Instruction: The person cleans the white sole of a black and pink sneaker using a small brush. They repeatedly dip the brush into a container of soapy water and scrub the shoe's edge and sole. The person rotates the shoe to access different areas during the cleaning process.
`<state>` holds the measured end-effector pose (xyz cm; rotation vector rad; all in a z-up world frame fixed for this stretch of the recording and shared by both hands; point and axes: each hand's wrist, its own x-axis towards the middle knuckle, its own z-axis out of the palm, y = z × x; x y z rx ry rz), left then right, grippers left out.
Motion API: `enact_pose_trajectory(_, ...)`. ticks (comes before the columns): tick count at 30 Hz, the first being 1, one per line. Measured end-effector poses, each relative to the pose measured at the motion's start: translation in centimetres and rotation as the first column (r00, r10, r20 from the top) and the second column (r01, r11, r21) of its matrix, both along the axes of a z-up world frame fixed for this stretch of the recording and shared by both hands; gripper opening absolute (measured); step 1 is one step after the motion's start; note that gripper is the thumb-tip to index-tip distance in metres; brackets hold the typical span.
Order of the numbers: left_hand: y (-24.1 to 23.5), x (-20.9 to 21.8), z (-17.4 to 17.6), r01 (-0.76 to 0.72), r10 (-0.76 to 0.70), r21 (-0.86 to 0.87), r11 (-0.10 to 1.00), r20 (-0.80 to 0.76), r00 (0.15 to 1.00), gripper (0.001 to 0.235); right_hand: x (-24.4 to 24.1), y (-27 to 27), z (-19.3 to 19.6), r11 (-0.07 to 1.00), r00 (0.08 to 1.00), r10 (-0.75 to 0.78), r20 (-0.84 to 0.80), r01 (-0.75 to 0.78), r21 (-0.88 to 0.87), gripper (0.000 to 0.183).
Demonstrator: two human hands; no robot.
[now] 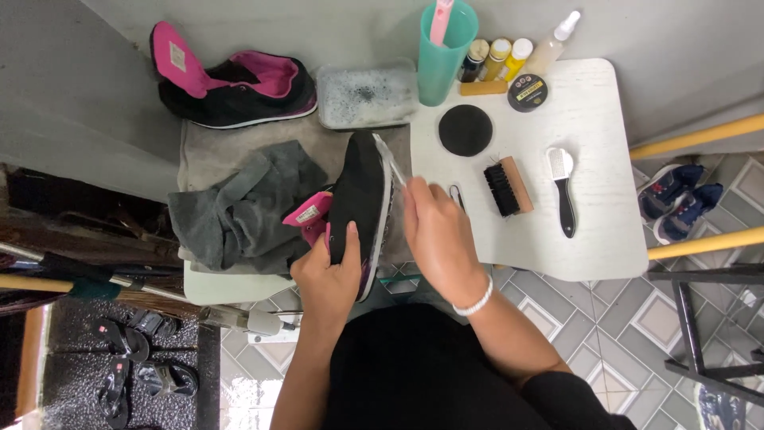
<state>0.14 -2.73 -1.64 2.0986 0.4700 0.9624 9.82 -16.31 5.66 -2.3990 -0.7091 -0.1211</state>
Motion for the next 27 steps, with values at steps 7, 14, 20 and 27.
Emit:
enact_pose_trajectory(7, -0.8, 0.6, 1.2, 0.010, -0.010, 0.006, 1.000, 0.005, 1.000, 0.053, -0.6, -0.3, -0.3, 1.000, 0.998, 0.008, -0.070, -0.008, 0.000, 0.017)
enact_pose_trajectory(14, -0.8, 0.7, 2.9, -0.020, 0.020, -0.013, 1.000, 0.031, 0.999, 0.053, 0.0, 0.6, 0.4, 0.999, 1.000, 0.030, 0.004, -0.030, 0.033, 0.017)
enact_pose_trajectory(20, -0.3, 1.3, 2.4, -0.057, 0.058, -0.016, 0.998, 0.064, 0.996, 0.052, -2.5, -0.3, -0.7, 0.998, 0.998, 0.053, -0.030, -0.053, 0.022, 0.018)
enact_pose_trajectory(27, -0.7, 1.6, 2.0, -0.095, 0.093, 0.017, 0.995, 0.105, 0.990, 0.052, 0.0, 1.3, 0.9, 0.998, 0.995, 0.028, 0.099, -0.033, 0.053, 0.016)
